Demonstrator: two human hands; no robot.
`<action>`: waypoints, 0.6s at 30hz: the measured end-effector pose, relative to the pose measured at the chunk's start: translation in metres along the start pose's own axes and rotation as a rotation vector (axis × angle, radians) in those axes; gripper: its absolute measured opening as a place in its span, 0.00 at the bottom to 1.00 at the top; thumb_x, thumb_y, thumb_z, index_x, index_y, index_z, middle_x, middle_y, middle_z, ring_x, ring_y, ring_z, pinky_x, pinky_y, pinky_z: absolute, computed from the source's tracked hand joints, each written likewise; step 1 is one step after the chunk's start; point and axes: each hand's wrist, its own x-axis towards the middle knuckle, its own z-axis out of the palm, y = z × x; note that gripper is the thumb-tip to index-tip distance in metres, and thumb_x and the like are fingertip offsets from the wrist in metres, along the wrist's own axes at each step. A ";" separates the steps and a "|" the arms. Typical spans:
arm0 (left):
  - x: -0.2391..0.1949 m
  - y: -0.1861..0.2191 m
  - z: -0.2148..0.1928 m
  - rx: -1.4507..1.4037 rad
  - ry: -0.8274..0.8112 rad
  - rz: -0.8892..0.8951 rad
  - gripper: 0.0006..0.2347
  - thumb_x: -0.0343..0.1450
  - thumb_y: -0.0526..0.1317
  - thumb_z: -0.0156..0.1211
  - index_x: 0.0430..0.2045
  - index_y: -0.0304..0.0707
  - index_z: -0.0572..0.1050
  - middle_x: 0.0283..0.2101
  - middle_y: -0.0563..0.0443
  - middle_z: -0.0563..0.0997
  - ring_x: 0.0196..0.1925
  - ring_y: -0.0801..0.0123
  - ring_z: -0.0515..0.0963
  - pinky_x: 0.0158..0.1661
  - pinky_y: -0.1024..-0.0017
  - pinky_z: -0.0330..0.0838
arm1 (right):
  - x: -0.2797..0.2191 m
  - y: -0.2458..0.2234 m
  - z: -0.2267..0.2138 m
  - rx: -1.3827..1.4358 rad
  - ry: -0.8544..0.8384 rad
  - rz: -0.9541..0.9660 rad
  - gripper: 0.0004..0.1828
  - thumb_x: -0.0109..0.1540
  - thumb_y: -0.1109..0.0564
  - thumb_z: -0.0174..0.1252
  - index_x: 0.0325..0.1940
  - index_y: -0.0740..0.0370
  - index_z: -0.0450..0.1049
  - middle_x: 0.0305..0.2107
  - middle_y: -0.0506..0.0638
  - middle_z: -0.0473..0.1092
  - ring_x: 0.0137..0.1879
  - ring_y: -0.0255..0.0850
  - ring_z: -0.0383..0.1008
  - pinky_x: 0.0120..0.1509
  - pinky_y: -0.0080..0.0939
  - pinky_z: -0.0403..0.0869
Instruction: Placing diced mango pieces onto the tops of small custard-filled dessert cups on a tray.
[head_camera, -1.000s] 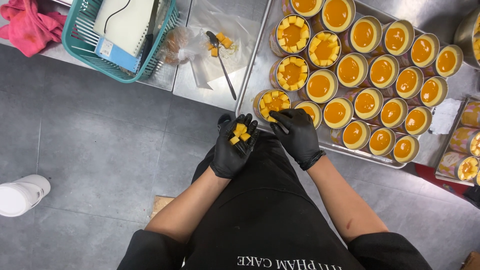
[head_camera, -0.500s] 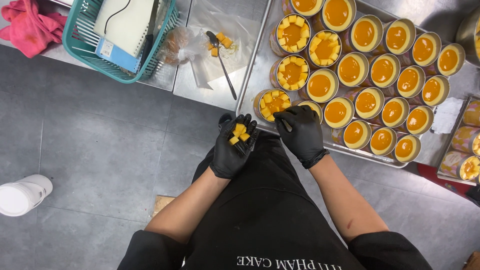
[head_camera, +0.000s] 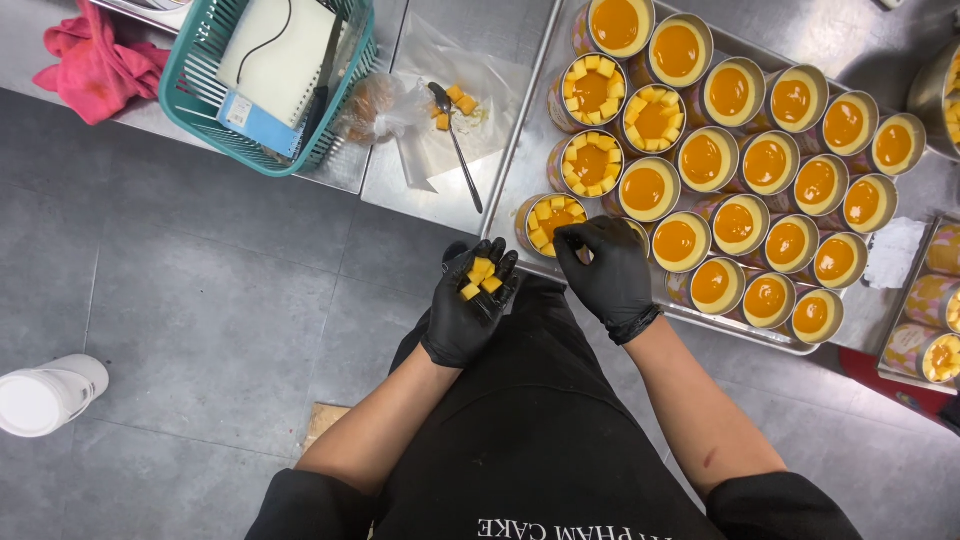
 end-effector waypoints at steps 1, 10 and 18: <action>-0.003 0.003 0.000 0.018 -0.005 0.035 0.10 0.76 0.41 0.50 0.47 0.40 0.73 0.57 0.46 0.79 0.62 0.53 0.75 0.60 0.56 0.70 | 0.008 -0.005 -0.001 0.006 0.029 -0.032 0.06 0.61 0.57 0.66 0.38 0.61 0.82 0.32 0.53 0.76 0.41 0.51 0.75 0.47 0.49 0.73; -0.033 0.034 -0.017 -0.128 0.027 0.222 0.12 0.75 0.41 0.48 0.48 0.39 0.76 0.57 0.49 0.79 0.64 0.54 0.73 0.63 0.57 0.67 | 0.108 -0.028 0.122 -0.411 -0.178 -0.073 0.11 0.57 0.49 0.61 0.29 0.57 0.82 0.28 0.54 0.77 0.38 0.53 0.78 0.42 0.55 0.72; -0.060 0.048 -0.034 -0.159 0.055 0.320 0.11 0.75 0.41 0.49 0.48 0.41 0.76 0.57 0.50 0.79 0.63 0.55 0.74 0.62 0.56 0.66 | 0.140 -0.030 0.133 -0.517 -0.353 0.064 0.11 0.57 0.53 0.56 0.32 0.57 0.83 0.31 0.58 0.78 0.40 0.54 0.81 0.43 0.55 0.73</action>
